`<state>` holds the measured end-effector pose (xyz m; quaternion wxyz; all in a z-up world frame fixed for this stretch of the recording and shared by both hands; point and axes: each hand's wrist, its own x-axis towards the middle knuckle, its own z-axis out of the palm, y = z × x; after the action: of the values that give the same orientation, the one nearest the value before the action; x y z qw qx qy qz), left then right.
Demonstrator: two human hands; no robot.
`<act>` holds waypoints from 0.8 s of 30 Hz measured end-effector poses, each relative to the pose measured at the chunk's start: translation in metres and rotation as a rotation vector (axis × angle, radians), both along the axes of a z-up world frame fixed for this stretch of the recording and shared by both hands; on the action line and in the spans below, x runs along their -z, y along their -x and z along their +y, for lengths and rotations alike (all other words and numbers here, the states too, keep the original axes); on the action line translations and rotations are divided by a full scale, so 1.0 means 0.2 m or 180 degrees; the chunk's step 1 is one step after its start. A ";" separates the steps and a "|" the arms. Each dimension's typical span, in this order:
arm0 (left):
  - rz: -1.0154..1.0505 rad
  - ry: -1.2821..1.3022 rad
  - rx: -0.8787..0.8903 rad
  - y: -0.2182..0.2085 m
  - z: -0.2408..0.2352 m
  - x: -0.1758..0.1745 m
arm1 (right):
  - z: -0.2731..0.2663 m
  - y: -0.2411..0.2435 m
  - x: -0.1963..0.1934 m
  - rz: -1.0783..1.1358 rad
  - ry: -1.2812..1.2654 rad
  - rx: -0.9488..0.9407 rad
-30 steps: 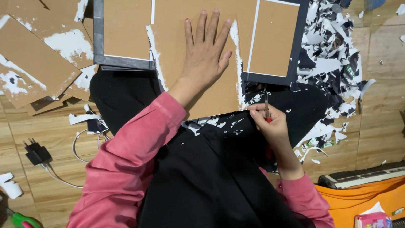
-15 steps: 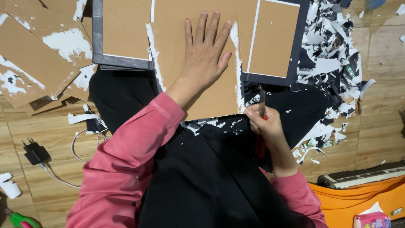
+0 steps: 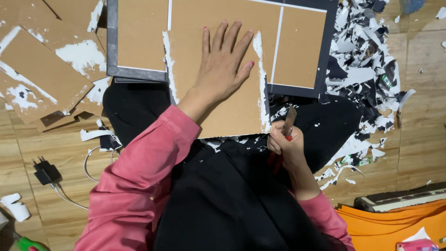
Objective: Trimming and peeling excess paper from cardboard sheets using a utility knife
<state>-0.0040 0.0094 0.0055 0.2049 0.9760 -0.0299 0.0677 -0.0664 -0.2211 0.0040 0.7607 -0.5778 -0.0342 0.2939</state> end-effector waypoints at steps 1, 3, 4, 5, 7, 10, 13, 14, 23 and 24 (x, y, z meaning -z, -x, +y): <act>-0.0009 -0.0005 0.0010 0.00 0.00 0.00 | -0.01 0.00 0.02 -0.0009 -0.0005 0.0010; 0.0017 0.0097 -0.0021 0.00 0.00 0.00 | -0.03 0.01 0.05 -0.0073 -0.0057 0.0031; 0.0011 0.0093 -0.0015 -0.01 0.00 0.00 | -0.03 0.01 0.05 -0.0079 -0.0062 0.0037; -0.0003 0.0060 -0.0018 -0.01 0.00 0.00 | -0.02 0.01 0.05 -0.0098 -0.0076 0.0062; -0.0025 0.0016 -0.0022 -0.01 0.00 0.00 | -0.01 0.01 0.05 -0.0125 -0.0103 0.0087; 0.0025 0.0071 -0.0031 -0.02 0.00 -0.03 | 0.01 0.02 0.07 -0.0296 -0.0239 0.0126; -0.0191 0.0313 0.0051 -0.04 0.02 -0.06 | 0.04 0.02 0.09 -0.0320 -0.0450 0.0295; -0.0197 0.0328 0.0068 -0.04 0.02 -0.05 | 0.05 0.02 0.09 -0.0262 -0.0461 0.0372; 0.0417 0.0995 0.0721 -0.01 -0.05 -0.04 | 0.25 -0.13 0.22 -0.0475 0.0123 0.1173; 0.0348 0.0886 0.0828 0.03 -0.09 -0.12 | 0.30 -0.15 0.16 -0.0369 0.0013 0.1288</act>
<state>-0.0101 -0.0094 0.0289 0.3462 0.9283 -0.1350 -0.0089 -0.0359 -0.1606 -0.0289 0.7998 -0.5904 0.0394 0.1014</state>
